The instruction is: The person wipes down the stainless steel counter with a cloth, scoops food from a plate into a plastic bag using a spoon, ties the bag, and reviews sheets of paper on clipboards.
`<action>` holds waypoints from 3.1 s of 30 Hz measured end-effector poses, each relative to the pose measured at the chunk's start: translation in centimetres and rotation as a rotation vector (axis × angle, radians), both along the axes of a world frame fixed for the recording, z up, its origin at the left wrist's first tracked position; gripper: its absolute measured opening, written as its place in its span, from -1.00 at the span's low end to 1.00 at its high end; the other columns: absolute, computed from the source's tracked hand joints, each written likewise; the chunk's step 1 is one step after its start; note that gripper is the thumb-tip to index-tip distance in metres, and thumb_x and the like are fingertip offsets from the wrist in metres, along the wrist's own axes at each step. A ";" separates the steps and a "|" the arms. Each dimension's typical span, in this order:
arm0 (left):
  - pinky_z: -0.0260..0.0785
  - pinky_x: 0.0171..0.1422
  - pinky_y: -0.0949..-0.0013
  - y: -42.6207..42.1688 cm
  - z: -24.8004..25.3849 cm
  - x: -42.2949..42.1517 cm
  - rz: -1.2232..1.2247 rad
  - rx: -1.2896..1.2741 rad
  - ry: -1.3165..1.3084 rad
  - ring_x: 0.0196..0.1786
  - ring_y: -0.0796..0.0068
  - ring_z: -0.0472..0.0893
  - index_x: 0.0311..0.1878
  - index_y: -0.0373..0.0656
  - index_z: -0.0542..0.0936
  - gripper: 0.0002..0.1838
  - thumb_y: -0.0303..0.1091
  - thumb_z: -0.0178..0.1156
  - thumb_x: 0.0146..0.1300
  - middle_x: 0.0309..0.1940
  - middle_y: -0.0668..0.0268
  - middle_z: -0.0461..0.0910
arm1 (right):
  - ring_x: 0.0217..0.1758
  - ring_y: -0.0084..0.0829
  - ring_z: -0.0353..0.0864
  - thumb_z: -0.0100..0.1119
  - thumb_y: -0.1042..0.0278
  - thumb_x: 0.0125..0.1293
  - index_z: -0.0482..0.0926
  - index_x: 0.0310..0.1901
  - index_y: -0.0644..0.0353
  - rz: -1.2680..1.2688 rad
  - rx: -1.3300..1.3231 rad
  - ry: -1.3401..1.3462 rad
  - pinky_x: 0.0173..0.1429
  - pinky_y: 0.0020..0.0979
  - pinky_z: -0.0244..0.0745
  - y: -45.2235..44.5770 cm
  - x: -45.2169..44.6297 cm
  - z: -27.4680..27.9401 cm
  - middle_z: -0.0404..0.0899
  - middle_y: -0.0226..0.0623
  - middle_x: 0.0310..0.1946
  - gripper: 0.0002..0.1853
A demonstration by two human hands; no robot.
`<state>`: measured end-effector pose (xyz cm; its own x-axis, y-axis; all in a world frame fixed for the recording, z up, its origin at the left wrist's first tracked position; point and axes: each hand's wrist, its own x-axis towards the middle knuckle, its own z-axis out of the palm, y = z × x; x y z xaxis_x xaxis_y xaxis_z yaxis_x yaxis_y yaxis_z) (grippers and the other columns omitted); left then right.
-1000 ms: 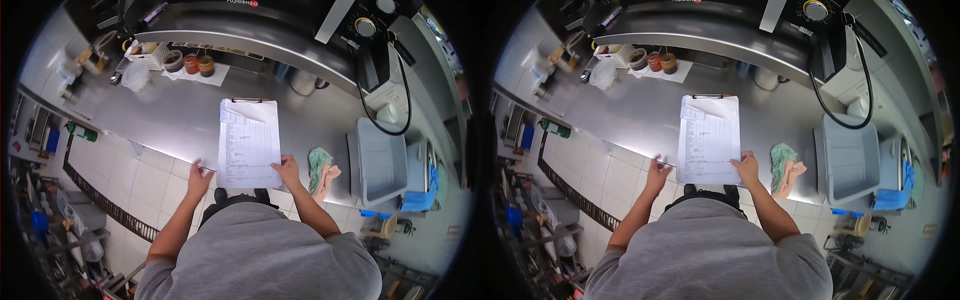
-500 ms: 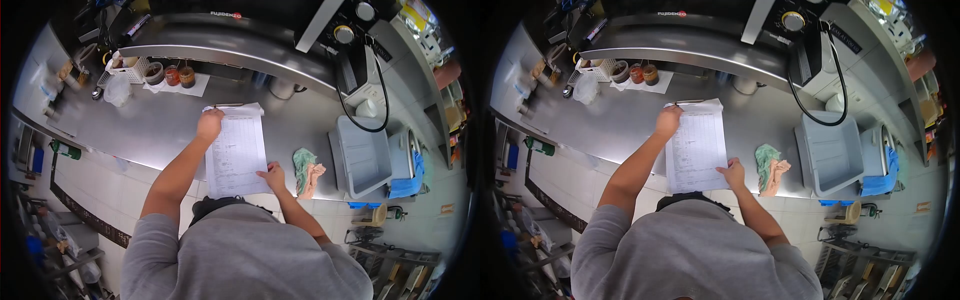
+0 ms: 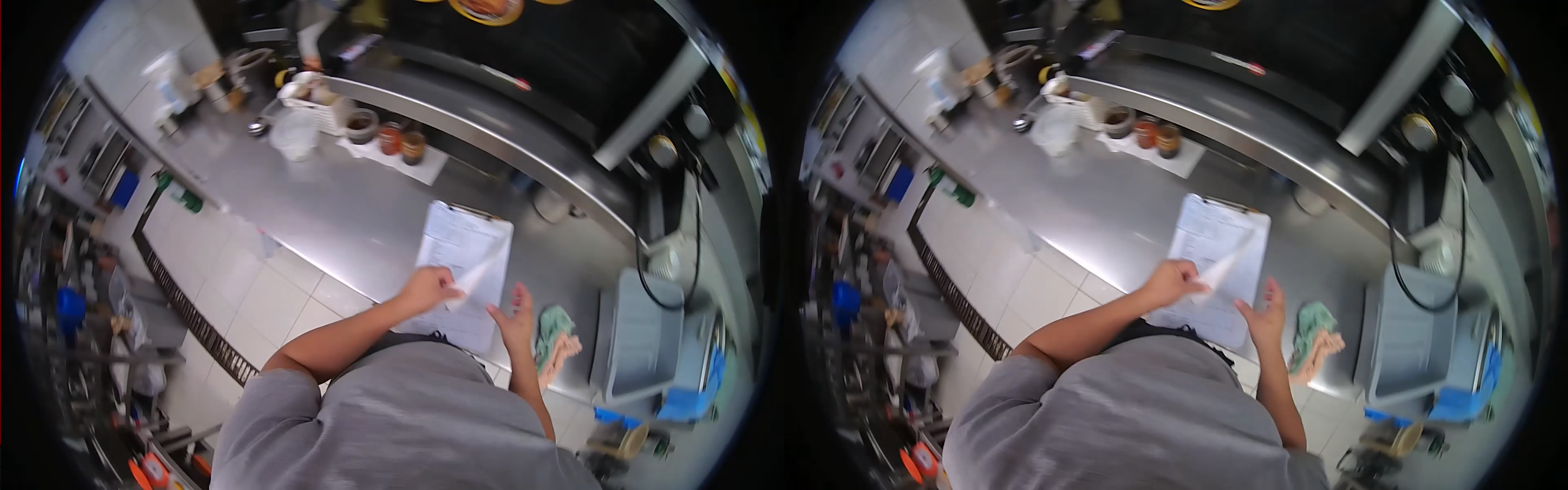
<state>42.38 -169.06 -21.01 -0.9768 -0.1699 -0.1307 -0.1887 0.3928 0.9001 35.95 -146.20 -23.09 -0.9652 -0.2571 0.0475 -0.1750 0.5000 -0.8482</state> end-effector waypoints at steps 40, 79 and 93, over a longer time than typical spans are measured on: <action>0.38 -0.01 0.51 -49.7 3.5 35.7 0.825 0.398 0.232 -0.16 0.59 0.55 -0.08 -0.28 0.60 -0.82 -0.49 0.14 0.27 -0.22 0.31 0.62 | -0.81 -0.67 0.02 -0.05 -0.06 0.34 0.36 -0.65 0.12 0.633 -0.231 -1.082 -0.75 -0.57 -0.12 -61.1 18.1 3.6 0.15 -0.54 -0.80 -0.50; 0.10 0.32 0.00 -136.4 0.9 26.8 0.170 -0.532 0.075 0.23 0.07 0.33 0.13 -0.15 0.43 -0.42 -0.39 0.34 -0.04 0.11 0.12 0.40 | -0.46 -0.50 0.46 0.25 0.22 0.19 0.55 -0.22 0.27 0.628 -0.013 -0.448 -0.34 -0.44 0.38 -139.5 16.5 2.5 0.50 -0.39 -0.53 -0.73; 0.34 0.06 0.14 -142.9 1.2 24.4 0.675 -0.605 0.272 0.00 0.08 0.52 -0.05 -0.13 0.55 -0.66 -0.43 0.29 0.04 -0.08 0.17 0.56 | -0.28 -0.07 0.55 0.19 0.33 0.12 0.52 -0.25 0.21 0.822 0.282 0.316 -0.21 -0.17 0.43 -151.5 16.3 3.6 0.55 -0.07 -0.40 -0.80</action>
<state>66.75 -311.92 -19.82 -0.6316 -0.6747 0.3818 -0.3604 0.6916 0.6260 52.24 -297.72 -19.46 -0.4273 -0.8975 0.1092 -0.7685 0.2970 -0.5667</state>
